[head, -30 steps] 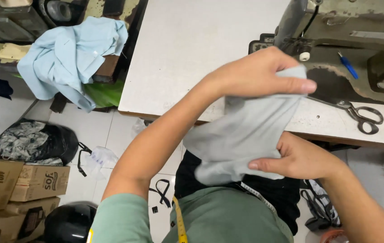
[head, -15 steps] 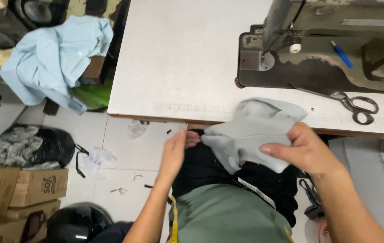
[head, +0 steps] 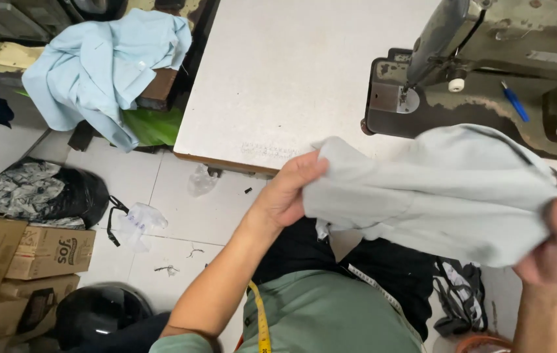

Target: Repairing a pair of trousers by trimming loose threads with scissors and aligning the fabric at a sewing machine station.

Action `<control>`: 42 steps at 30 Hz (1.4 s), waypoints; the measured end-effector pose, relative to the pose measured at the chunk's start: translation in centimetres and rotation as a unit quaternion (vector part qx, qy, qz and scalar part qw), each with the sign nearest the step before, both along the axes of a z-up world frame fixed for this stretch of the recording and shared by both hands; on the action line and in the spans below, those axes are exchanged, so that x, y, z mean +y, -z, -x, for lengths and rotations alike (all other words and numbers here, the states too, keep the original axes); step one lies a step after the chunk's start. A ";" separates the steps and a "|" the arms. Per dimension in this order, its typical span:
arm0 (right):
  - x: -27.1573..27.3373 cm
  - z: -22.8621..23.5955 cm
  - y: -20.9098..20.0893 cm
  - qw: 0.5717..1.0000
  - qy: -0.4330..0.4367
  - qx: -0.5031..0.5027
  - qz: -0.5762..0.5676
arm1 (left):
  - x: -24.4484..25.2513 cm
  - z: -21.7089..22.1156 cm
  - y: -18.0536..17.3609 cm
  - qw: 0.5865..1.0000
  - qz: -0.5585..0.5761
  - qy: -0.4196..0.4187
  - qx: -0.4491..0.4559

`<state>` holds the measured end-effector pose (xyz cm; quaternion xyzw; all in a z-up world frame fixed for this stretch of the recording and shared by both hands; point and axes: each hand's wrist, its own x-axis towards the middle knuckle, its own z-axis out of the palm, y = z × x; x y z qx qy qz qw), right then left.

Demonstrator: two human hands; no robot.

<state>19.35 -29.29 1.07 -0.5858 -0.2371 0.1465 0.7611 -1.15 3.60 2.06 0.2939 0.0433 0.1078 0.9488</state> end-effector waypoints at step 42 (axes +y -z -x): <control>5.9 3.6 -11.0 0.948 -0.163 -0.210 0.173 | -6.8 -10.0 -10.5 0.800 -0.563 0.143 -0.146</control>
